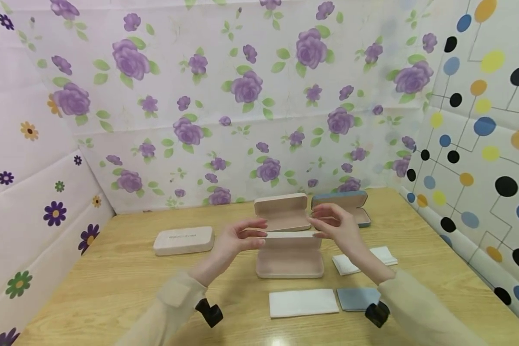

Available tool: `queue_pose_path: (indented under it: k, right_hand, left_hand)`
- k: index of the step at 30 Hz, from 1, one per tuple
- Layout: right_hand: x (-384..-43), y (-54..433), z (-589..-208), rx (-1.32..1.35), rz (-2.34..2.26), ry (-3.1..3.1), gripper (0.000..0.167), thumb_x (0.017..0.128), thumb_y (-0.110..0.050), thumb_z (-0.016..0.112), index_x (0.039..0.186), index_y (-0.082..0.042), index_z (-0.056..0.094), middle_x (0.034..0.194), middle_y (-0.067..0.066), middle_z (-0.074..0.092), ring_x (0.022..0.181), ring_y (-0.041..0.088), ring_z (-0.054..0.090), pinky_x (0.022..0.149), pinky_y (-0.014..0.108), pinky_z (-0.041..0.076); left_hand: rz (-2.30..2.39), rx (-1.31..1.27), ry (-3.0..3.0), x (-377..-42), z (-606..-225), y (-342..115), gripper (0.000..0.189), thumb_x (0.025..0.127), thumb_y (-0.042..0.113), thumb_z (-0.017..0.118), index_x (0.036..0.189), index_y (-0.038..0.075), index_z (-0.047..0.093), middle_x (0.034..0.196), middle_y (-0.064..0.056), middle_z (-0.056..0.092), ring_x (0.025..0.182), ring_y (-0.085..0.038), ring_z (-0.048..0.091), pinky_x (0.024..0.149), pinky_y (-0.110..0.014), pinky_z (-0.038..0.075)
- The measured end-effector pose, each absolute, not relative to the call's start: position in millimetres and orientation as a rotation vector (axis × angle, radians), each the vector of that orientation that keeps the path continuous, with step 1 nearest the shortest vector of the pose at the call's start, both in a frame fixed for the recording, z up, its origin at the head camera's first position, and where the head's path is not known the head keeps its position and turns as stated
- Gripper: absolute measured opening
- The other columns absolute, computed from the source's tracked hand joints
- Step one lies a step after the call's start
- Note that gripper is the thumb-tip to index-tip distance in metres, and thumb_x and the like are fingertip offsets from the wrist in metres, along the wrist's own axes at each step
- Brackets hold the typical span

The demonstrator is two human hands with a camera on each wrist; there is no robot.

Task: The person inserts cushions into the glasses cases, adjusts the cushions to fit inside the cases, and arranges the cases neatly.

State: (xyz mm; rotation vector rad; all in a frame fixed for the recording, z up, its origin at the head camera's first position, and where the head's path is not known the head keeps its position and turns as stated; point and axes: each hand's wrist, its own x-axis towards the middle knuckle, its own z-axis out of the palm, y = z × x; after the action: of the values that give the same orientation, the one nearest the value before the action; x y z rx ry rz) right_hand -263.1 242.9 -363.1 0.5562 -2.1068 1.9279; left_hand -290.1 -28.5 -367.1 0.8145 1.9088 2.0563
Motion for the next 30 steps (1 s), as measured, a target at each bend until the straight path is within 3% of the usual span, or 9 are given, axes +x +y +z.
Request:
queue_pose_path:
  k: [6, 12, 19, 25, 30]
  right_hand:
    - [-263.2, 267.4, -380.4, 0.636, 1.888, -2.211, 0.023, 0.086, -0.001, 0.060, 0.107, 0.008, 0.055, 0.100, 0.027, 0.057, 0.086, 0.023, 0.061, 0.063, 0.042, 0.051]
    - [-262.7, 287.4, -397.3, 0.695, 1.833, -2.395, 0.025, 0.087, -0.005, 0.060, 0.106, 0.010, 0.055, 0.098, 0.025, 0.059, 0.083, 0.026, 0.061, 0.064, 0.042, 0.051]
    - [-265.6, 297.4, -409.2, 1.040, 1.854, -2.496, 0.021, 0.086, 0.002, 0.058, 0.104, 0.013, 0.055, 0.095, 0.032, 0.056, 0.077, 0.033, 0.060, 0.061, 0.046, 0.050]
    - [-264.7, 298.1, -415.1, 1.278, 1.705, -2.608, 0.016, 0.085, -0.001, 0.061, 0.099, 0.007, 0.061, 0.090, 0.021, 0.061, 0.075, 0.025, 0.060, 0.064, 0.038, 0.051]
    - [-259.0, 299.1, -421.4, 1.301, 1.595, -2.681, 0.018, 0.082, -0.005, 0.066, 0.095, 0.006, 0.062, 0.087, 0.016, 0.063, 0.077, 0.019, 0.060, 0.066, 0.031, 0.050]
  left_hand:
    - [1.949, 0.789, 1.872, -290.1, -386.5, -20.6, 0.044, 0.078, -0.007, 0.066, 0.120, -0.005, 0.054, 0.112, -0.021, 0.056, 0.100, -0.037, 0.054, 0.078, -0.035, 0.048]
    - [1.689, 0.862, 1.886, -296.1, -399.8, -23.7, 0.038, 0.077, -0.010, 0.065, 0.115, -0.008, 0.057, 0.103, -0.023, 0.059, 0.092, -0.033, 0.058, 0.073, -0.034, 0.050]
    - [1.419, 0.977, 1.894, -301.7, -406.6, -31.8, 0.038, 0.075, -0.011, 0.067, 0.112, -0.011, 0.057, 0.099, -0.026, 0.059, 0.084, -0.026, 0.061, 0.070, -0.032, 0.051]
    - [1.271, 0.999, 1.986, -297.3, -410.0, -32.5, 0.034, 0.072, -0.010, 0.069, 0.105, -0.006, 0.062, 0.092, -0.020, 0.062, 0.079, -0.021, 0.061, 0.067, -0.029, 0.051]
    - [1.236, 1.011, 2.007, -292.8, -414.1, -30.7, 0.033, 0.069, -0.014, 0.070, 0.101, -0.010, 0.062, 0.086, -0.020, 0.063, 0.074, -0.018, 0.061, 0.064, -0.028, 0.051]
